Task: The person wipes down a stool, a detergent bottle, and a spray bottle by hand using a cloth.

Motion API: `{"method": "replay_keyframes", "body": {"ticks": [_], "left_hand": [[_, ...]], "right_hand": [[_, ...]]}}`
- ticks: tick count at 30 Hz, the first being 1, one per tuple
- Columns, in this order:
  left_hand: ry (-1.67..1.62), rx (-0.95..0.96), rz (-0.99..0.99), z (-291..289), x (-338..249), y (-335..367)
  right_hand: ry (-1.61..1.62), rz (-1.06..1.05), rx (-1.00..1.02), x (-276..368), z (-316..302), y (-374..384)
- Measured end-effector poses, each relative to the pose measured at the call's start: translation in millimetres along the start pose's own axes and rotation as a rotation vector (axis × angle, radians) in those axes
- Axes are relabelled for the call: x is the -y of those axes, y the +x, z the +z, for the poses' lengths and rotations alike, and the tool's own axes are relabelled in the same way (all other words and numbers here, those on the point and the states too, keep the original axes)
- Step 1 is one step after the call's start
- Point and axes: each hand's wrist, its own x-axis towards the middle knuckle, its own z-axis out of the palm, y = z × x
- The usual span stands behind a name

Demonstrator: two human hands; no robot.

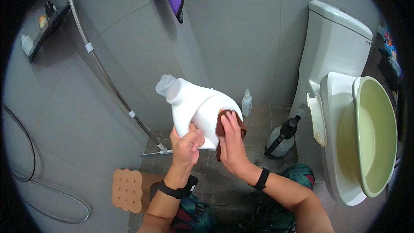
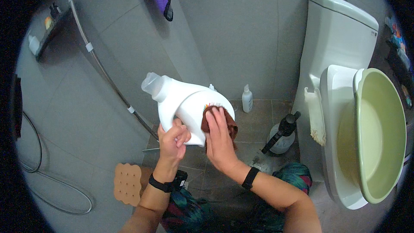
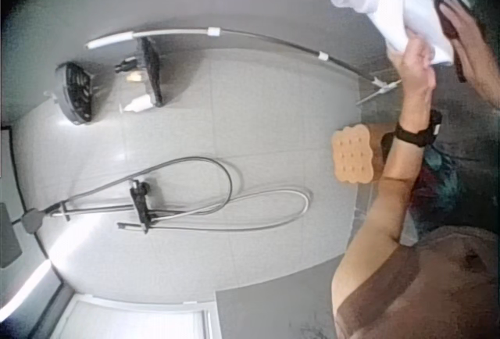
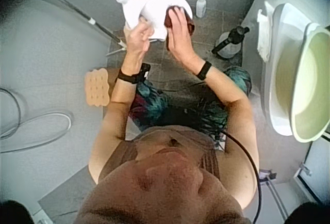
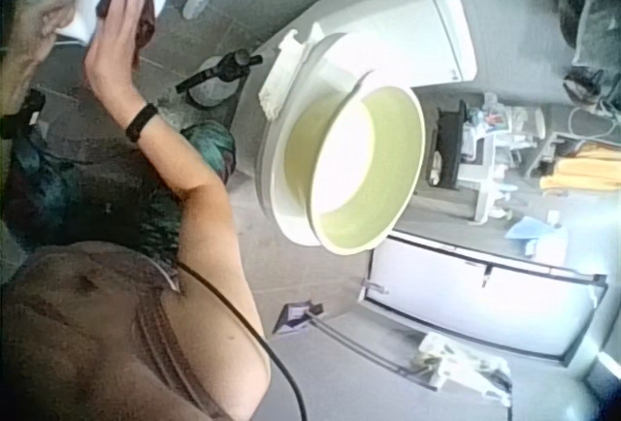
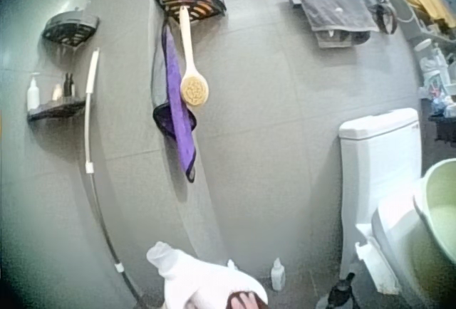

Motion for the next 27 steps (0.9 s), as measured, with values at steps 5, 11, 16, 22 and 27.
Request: {"method": "replay_keyframes", "body": {"ticks": [5, 11, 16, 22, 27], "left_hand": [[0.005, 0.192, -0.183, 2.1, 4.2, -5.5], [0.106, 0.378, -0.424, -3.8, 19.4, -6.8], [0.248, 0.351, -0.374, -2.2, 17.7, -12.1], [0.170, 0.356, -0.189, -19.8, -6.9, 6.4], [-0.079, 0.275, -0.102, -46.6, -22.1, 23.2]], "right_hand": [[0.009, 0.104, -0.187, -18.3, -28.2, 48.9], [0.327, 0.098, -0.134, -23.7, -60.1, 60.3], [0.526, 0.233, -0.014, -21.4, -75.0, 64.0], [0.566, 0.478, 0.466, -67.9, -81.0, 62.6], [0.705, 0.381, 0.786, -56.5, -90.6, 57.3]]}}
